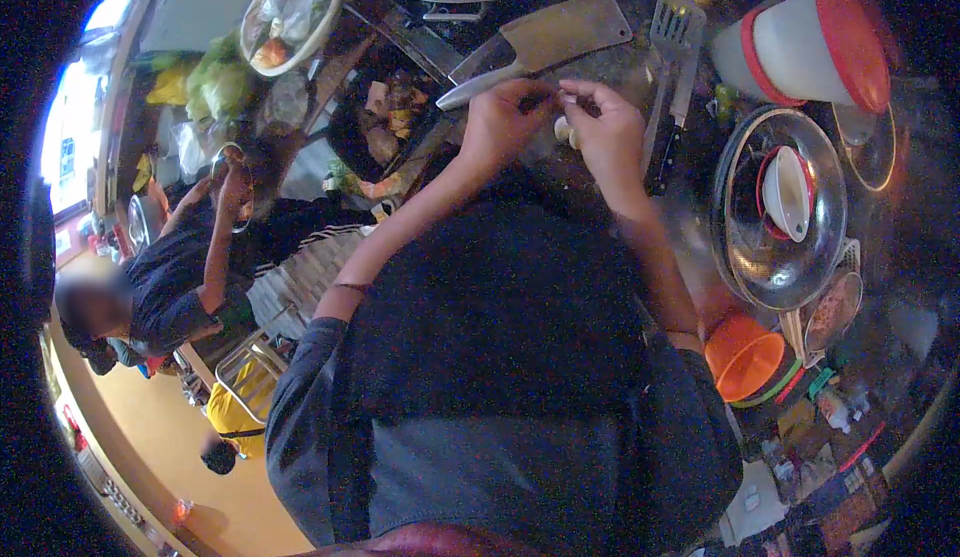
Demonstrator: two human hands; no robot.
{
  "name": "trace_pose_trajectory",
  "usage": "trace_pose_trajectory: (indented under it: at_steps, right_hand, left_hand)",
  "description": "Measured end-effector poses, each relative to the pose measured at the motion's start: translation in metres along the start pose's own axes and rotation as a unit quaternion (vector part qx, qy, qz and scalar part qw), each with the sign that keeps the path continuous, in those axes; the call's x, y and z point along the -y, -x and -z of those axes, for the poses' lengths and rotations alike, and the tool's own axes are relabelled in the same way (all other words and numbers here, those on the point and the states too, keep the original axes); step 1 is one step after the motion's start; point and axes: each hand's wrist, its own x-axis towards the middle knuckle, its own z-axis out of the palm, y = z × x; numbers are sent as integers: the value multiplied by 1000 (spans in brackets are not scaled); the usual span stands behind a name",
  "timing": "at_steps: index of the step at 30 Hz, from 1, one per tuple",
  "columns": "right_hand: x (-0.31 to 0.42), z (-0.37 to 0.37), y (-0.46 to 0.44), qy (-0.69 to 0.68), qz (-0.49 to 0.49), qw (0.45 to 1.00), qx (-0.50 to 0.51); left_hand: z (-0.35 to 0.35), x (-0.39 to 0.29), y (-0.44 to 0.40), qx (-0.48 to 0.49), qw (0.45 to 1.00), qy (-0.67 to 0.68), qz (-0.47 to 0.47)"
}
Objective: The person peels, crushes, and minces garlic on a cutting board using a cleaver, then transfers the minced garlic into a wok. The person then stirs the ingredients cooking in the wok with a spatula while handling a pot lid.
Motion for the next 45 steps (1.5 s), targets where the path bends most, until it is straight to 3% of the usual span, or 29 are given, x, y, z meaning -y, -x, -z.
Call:
trace_pose_trajectory:
  at_steps: [3,6,8,9,10,11,13,16,17,24,30,32,33,35,38,45]
  right_hand:
    - [1,-1,2,4,-35,999,30]
    - [4,-2,3,50,49,998,-10]
    - [18,1,0,0,-25,998,55]
    - [17,2,-1,0,-25,998,55]
    - [14,4,-4,-95,-69,990,81]
    - [12,6,-5,-189,-112,970,105]
    - [11,5,-6,-204,-123,966,102]
    - [3,5,-8,-175,-102,974,100]
    - [0,5,-8,-130,-68,984,102]
    - [-2,10,-11,-176,-79,974,115]
    - [-3,11,-10,-210,-108,965,116]
    - [6,10,-8,-189,-157,962,116]
    - [3,9,-8,-189,-158,962,116]
    - [-8,5,-10,-161,-51,981,96]
    - [-16,5,-11,-119,-27,987,100]
    - [1,2,-4,-149,-111,977,105]
  left_hand:
    - [0,6,-3,0,996,-80,-37]
    - [1,7,-3,21,993,-109,-30]
    - [5,5,-6,32,993,-110,-13]
    - [7,3,-8,66,994,-7,83]
    - [7,3,-9,99,974,96,178]
    - [6,4,-8,99,974,96,178]
    - [4,9,-8,101,945,228,210]
    - [-1,10,-6,69,979,140,130]
    - [-1,9,-6,70,979,140,131]
    - [0,5,-5,92,940,269,189]
    - [0,8,-7,64,919,332,205]
    - [-2,11,-6,54,916,341,206]
    - [-3,11,-5,54,933,306,183]
    - [-4,14,-5,54,948,271,160]
    - [-6,17,-5,49,978,159,127]
    - [-9,21,-3,4,966,209,152]
